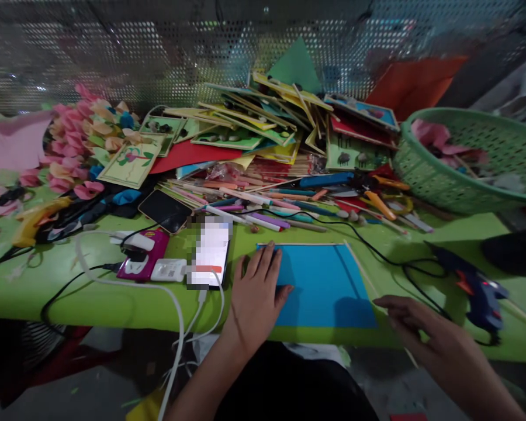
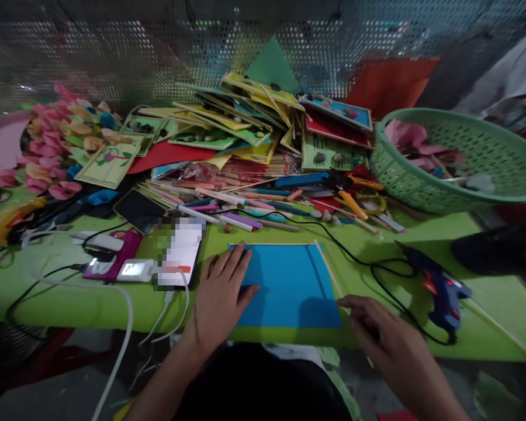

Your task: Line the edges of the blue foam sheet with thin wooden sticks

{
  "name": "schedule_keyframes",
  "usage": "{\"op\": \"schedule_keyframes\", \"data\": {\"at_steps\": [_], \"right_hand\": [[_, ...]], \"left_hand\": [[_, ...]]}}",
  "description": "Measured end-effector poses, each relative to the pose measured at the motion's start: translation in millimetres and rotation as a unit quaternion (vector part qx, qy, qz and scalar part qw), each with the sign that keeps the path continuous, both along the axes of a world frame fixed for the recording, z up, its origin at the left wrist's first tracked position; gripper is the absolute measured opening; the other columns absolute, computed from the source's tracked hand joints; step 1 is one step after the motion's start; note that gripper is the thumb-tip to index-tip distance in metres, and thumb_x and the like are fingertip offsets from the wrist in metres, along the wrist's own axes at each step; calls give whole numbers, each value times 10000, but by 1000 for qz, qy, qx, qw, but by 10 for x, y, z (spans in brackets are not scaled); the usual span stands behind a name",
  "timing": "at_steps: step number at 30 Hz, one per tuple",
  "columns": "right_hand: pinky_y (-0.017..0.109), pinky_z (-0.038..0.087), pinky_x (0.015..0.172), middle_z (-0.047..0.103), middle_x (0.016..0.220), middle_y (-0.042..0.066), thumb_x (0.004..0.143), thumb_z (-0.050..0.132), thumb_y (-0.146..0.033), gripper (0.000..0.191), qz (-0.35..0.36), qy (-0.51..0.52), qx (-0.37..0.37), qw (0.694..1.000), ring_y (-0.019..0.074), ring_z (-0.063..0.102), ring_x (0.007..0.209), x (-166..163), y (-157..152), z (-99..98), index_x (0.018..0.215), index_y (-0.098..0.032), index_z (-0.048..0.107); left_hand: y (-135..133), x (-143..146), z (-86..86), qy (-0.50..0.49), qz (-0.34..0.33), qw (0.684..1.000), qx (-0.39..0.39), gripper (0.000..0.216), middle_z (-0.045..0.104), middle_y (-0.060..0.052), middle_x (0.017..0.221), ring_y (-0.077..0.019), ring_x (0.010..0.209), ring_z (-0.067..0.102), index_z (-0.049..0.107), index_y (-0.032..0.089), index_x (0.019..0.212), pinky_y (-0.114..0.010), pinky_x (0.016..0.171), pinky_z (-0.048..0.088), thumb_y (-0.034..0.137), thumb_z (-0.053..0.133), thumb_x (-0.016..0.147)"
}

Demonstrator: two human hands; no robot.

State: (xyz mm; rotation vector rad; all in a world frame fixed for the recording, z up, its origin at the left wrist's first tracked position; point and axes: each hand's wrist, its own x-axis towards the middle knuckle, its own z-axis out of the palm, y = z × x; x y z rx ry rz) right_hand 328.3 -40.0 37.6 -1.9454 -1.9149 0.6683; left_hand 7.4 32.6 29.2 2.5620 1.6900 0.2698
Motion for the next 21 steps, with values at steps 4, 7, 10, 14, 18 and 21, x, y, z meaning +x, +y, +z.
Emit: {"op": "schedule_keyframes", "data": {"at_steps": [4, 7, 10, 14, 18, 21], "right_hand": [[253, 568, 678, 773, 964, 58, 928, 551, -429, 283, 5, 21, 5, 1000, 187, 742, 778, -21, -72, -72, 1087, -243, 693], [239, 561, 637, 772, 924, 48, 926, 550, -411, 262, -6, 22, 27, 999, 174, 733, 734, -52, -110, -83, 1067, -243, 694], [226, 558, 614, 774, 901, 39, 922, 560, -388, 245, 3, 19, 29, 999, 165, 731, 711, -63, -121, -79, 1069, -241, 690], [217, 564, 602, 778, 922, 35, 926, 569, -371, 233, 15, 21, 20, 999, 160, 739, 715, -83, -113, -59, 1081, -240, 683], [240, 561, 578, 775, 885, 48, 938, 542, -371, 241, 0, 29, 18, 999, 172, 730, 689, -153, -108, -24, 1073, -226, 680], [259, 561, 591, 771, 900, 62, 946, 536, -375, 251, -2, 31, 14, 999, 180, 722, 695, -185, -110, -18, 1087, -217, 670]], "left_hand": [[-3, 1, 13, -2, 2, 1000, -6, 597, 410, -61, 1627, -292, 1452, 434, 421, 200, 1543, -545, 1122, 428, 512, 387, 1036], [-7, 0, 38, -4, 3, 1000, -8, 583, 414, -56, 1624, -295, 1456, 428, 421, 202, 1546, -546, 1125, 426, 486, 401, 1037], [-20, 1, 68, -7, -1, 1000, -9, 576, 405, -52, 1629, -295, 1461, 421, 424, 204, 1546, -541, 1136, 418, 475, 407, 1037], [-54, 32, 119, -19, -17, 1000, -6, 578, 379, -56, 1643, -291, 1473, 402, 405, 206, 1556, -534, 1162, 393, 476, 391, 1045], [-92, 145, 174, -31, -63, 997, -10, 581, 387, -67, 1641, -282, 1471, 405, 411, 198, 1550, -523, 1181, 375, 489, 386, 1047], [-109, 284, 190, -42, -112, 993, -20, 595, 404, -72, 1633, -266, 1467, 412, 404, 199, 1552, -501, 1191, 365, 511, 381, 1045]]}}
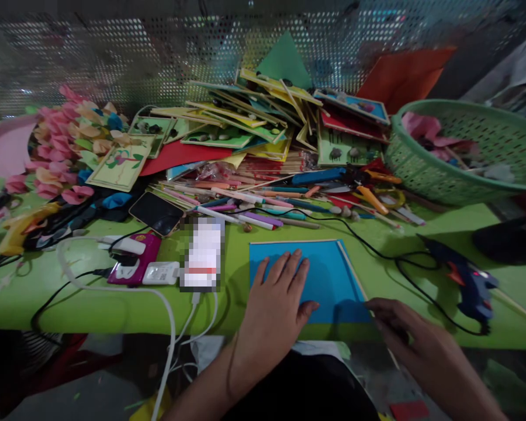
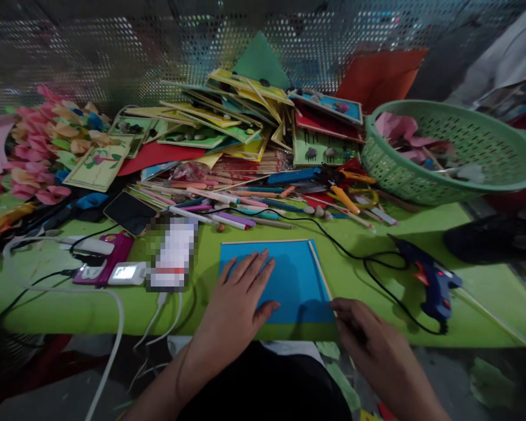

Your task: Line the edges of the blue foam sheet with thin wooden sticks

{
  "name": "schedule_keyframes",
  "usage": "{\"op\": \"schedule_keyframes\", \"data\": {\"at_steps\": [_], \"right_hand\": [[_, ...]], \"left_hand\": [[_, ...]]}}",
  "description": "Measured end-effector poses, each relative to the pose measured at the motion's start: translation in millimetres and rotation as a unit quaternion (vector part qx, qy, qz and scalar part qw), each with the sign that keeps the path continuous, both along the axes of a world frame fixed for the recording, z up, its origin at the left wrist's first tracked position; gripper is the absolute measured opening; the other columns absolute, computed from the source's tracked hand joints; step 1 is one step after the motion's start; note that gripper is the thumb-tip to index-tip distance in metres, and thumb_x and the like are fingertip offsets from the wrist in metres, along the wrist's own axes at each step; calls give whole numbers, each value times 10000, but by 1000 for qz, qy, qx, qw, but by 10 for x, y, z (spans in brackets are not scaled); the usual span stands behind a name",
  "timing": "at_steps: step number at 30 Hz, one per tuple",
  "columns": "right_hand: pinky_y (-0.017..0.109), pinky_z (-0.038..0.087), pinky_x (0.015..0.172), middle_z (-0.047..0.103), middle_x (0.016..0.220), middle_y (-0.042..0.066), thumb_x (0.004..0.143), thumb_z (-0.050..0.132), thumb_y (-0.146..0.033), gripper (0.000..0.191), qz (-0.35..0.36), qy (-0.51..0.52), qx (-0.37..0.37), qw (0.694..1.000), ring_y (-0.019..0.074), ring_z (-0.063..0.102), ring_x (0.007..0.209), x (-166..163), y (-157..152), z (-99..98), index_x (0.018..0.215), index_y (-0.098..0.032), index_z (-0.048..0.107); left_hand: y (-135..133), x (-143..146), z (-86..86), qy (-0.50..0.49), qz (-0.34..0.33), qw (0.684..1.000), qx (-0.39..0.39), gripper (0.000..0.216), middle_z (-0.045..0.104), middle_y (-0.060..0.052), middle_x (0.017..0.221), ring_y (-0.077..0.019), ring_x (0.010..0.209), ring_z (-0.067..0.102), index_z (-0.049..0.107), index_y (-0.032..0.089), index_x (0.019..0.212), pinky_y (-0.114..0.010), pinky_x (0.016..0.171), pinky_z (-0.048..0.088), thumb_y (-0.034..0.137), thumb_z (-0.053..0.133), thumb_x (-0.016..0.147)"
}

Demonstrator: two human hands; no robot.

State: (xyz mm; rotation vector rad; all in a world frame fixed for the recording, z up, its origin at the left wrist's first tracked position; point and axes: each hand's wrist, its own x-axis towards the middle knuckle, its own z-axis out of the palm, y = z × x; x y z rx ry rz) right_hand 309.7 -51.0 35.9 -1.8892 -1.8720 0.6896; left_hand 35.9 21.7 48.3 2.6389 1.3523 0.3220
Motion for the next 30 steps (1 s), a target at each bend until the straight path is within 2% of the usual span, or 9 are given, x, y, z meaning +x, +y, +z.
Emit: {"op": "schedule_keyframes", "data": {"at_steps": [4, 9, 14, 21, 30], "right_hand": [[261, 550, 616, 750, 893, 50, 963, 531, -366, 256, 16, -11, 0, 1000, 166, 702, 690, -6, -11, -13, 1129, -215, 655], [244, 517, 562, 713, 778, 15, 958, 521, -325, 234, 37, -10, 10, 999, 145, 666, 606, -63, 2, 25, 1107, -215, 664], [248, 531, 568, 724, 794, 25, 940, 529, -314, 212, 41, -2, 23, 999, 149, 681, 613, -145, 48, 87, 1060, -222, 678], [257, 532, 579, 716, 843, 39, 965, 518, -323, 212, 63, -22, 16, 998, 152, 674, 637, -152, 52, 52, 1080, -232, 671], [257, 518, 577, 676, 775, 20, 960, 527, -340, 210, 62, -21, 5, 998, 149, 638, 601, -160, 57, 60, 1061, -232, 676]], "left_hand": [[-16, 204, -12, -1, -64, 998, -7, 594, 405, -53, 1635, -243, 1453, 423, 412, 192, 1541, -476, 1178, 383, 514, 392, 1043], [-34, 379, -23, 1, -98, 995, 1, 552, 417, -46, 1628, -240, 1442, 420, 431, 190, 1525, -477, 1168, 392, 457, 430, 1043], [-23, 460, -34, 2, -106, 994, 4, 521, 439, -64, 1610, -244, 1396, 452, 436, 194, 1523, -478, 1138, 416, 403, 443, 1045], [6, 520, -74, -6, -97, 995, 1, 494, 464, -72, 1585, -254, 1383, 453, 439, 236, 1523, -481, 1101, 436, 350, 450, 1042], [23, 533, -113, -6, -105, 994, -1, 496, 450, -68, 1595, -255, 1366, 449, 466, 231, 1501, -484, 1093, 436, 376, 484, 1027]]}}
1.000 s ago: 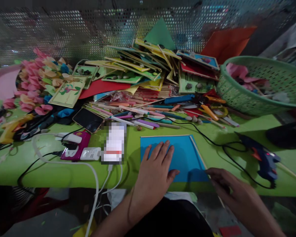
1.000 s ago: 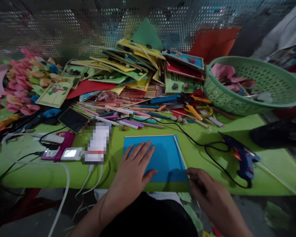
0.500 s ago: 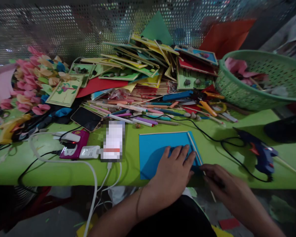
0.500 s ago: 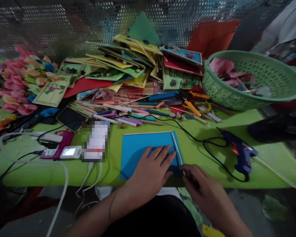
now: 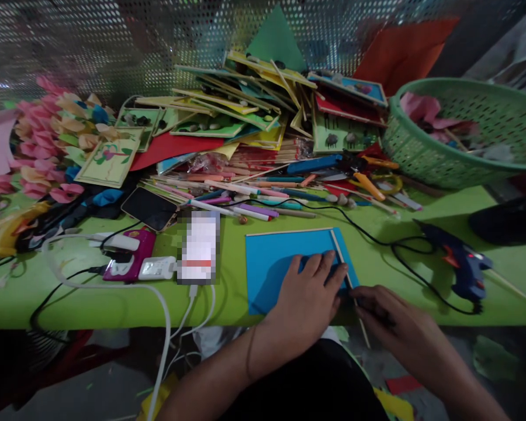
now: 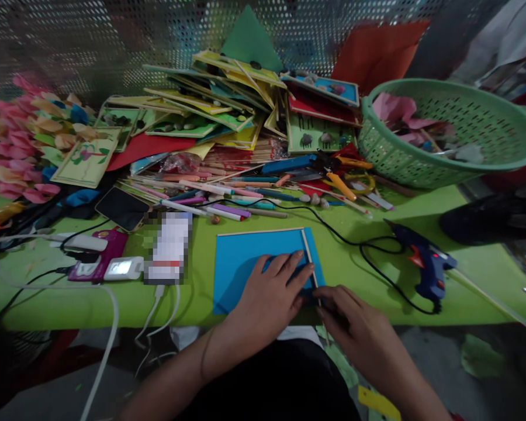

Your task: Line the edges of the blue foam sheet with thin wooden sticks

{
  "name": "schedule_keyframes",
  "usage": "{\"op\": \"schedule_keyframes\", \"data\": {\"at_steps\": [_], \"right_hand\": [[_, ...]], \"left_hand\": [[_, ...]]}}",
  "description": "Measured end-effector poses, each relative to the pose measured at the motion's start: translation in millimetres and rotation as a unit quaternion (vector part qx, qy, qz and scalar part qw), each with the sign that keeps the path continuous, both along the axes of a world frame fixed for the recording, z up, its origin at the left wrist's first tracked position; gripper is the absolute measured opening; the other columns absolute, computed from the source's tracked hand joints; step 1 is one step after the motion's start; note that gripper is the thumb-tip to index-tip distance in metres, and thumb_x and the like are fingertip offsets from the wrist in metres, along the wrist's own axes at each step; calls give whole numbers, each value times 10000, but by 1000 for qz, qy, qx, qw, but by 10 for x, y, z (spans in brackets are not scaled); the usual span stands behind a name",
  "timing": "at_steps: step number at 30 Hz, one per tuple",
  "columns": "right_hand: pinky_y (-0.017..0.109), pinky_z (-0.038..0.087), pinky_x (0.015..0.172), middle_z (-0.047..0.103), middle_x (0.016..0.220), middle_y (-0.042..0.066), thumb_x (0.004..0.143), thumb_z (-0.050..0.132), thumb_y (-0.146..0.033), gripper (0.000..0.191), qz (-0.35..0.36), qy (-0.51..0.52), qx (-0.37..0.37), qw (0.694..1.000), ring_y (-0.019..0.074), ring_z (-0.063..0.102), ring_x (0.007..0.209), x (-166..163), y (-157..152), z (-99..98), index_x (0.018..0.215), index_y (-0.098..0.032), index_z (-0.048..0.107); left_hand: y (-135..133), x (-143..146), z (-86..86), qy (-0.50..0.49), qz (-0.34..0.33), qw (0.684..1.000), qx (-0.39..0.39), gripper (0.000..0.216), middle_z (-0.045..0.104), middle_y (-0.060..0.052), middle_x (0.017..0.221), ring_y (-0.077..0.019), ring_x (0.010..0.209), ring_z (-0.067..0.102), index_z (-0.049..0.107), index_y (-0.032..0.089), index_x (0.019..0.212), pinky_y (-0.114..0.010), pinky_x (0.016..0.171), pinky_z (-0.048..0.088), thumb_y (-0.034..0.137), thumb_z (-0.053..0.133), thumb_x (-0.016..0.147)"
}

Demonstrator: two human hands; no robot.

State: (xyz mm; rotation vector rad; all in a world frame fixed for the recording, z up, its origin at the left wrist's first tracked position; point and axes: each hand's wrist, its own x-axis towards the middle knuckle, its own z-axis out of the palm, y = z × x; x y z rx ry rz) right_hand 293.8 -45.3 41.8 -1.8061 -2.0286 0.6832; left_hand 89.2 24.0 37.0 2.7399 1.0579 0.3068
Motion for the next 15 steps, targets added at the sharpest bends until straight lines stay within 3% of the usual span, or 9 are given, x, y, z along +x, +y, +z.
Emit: {"op": "schedule_keyframes", "data": {"at_steps": [6, 15], "right_hand": [[261, 507, 607, 651, 817, 24, 962, 550, -336, 221, -24, 9, 10, 1000, 146, 628, 658, 95, -27, 27, 1100, -213, 672], [281, 531, 649, 682, 942, 73, 981, 547, -340, 205, -4, 25, 6, 1000, 171, 666, 767, 153, -37, 66, 1033, -207, 695]], "left_hand": [[23, 3, 29, 14, 0, 1000, 9, 490, 465, -57, 1585, -256, 1352, 462, 487, 260, 1492, -464, 1075, 446, 402, 497, 1023], [38, 8, 50, 23, -6, 1000, 5, 491, 460, -53, 1583, -269, 1338, 460, 474, 278, 1505, -474, 1073, 440, 411, 479, 1032]]}}
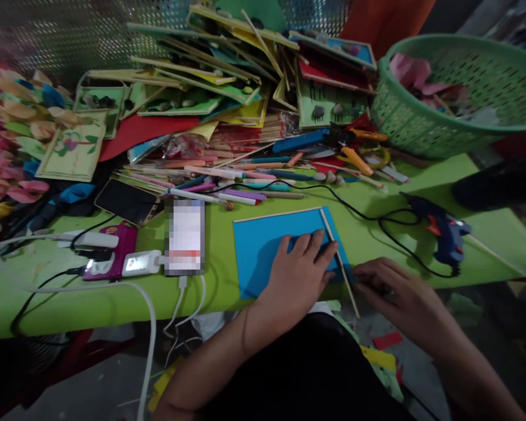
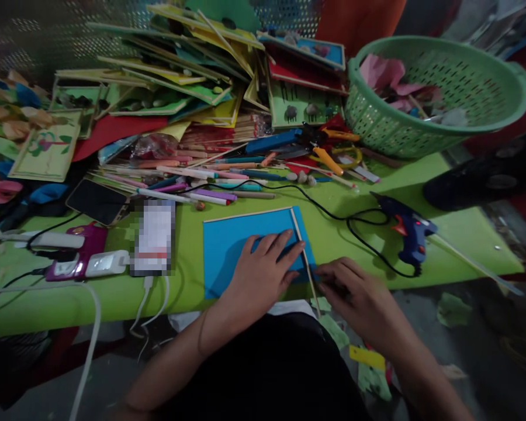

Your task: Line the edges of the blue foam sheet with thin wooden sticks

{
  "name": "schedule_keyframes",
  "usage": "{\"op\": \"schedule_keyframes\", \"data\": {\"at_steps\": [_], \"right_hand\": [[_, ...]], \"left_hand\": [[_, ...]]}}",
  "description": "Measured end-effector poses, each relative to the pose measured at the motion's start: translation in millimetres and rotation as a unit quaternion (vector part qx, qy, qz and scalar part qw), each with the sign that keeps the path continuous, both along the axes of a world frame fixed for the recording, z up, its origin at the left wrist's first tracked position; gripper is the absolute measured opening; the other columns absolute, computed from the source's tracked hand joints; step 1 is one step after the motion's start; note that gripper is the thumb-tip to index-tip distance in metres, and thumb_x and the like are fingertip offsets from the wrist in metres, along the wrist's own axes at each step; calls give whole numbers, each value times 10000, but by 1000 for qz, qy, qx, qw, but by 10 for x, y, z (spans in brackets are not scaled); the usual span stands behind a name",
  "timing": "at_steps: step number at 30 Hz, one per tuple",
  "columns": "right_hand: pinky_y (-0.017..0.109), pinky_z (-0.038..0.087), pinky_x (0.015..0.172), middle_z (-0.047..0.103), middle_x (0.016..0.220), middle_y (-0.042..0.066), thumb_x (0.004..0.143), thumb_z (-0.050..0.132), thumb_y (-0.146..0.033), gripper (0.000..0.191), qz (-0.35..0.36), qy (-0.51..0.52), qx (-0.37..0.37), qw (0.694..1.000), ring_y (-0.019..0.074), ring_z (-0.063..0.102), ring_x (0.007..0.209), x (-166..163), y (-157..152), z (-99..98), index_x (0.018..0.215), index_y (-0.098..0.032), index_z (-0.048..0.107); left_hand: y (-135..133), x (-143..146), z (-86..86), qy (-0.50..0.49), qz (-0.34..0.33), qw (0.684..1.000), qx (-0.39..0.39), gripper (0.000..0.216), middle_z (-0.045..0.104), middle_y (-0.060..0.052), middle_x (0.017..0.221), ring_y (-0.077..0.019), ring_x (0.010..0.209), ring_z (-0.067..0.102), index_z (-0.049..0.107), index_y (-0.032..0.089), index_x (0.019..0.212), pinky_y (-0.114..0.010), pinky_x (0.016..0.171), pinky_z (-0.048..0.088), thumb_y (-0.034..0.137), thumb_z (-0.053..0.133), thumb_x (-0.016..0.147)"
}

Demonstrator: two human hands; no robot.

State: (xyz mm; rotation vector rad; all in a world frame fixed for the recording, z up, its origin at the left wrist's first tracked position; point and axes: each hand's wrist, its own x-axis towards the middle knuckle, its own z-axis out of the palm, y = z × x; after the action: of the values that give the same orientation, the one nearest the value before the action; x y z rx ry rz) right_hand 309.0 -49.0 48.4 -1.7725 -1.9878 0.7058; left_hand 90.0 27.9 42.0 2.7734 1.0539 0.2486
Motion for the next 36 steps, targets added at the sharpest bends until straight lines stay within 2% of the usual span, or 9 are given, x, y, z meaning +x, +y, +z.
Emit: {"op": "schedule_keyframes", "data": {"at_steps": [8, 17, 23, 36], "right_hand": [[266, 539, 623, 674, 857, 53, 973, 547, -355, 240, -7, -10, 8, 1000, 153, 656, 700, -7, 40, -5, 1069, -207, 709], [273, 561, 694, 692, 904, 60, 979, 549, -348, 232, -8, 6, -4, 1000, 164, 682, 775, 31, 45, -6, 1064, -218, 720], [271, 551, 650, 684, 871, 54, 975, 555, -353, 218, -9, 23, -1, 1000, 160, 664, 726, 59, 45, -42, 1050, -226, 715], [277, 566, 696, 710, 929, 73, 984, 537, -402, 257, -4, 35, -24, 999, 177, 677, 780, 129, 37, -161, 1064, -232, 712]], "left_hand": [[0, 26, -45, -11, 6, 1000, 3, 497, 476, -59, 1562, -259, 1322, 470, 478, 279, 1497, -472, 1062, 443, 429, 498, 1024], [-1, 32, -48, -13, 11, 1000, 3, 501, 492, -58, 1548, -263, 1306, 488, 484, 280, 1488, -486, 1056, 453, 433, 524, 1013], [-4, 34, -48, -15, 10, 1000, 3, 498, 491, -53, 1552, -266, 1314, 493, 471, 295, 1492, -497, 1056, 457, 431, 519, 1016], [-54, 17, -121, -45, 19, 999, 16, 527, 495, -80, 1551, -281, 1325, 500, 453, 279, 1501, -539, 1070, 455, 469, 510, 1013]]}}
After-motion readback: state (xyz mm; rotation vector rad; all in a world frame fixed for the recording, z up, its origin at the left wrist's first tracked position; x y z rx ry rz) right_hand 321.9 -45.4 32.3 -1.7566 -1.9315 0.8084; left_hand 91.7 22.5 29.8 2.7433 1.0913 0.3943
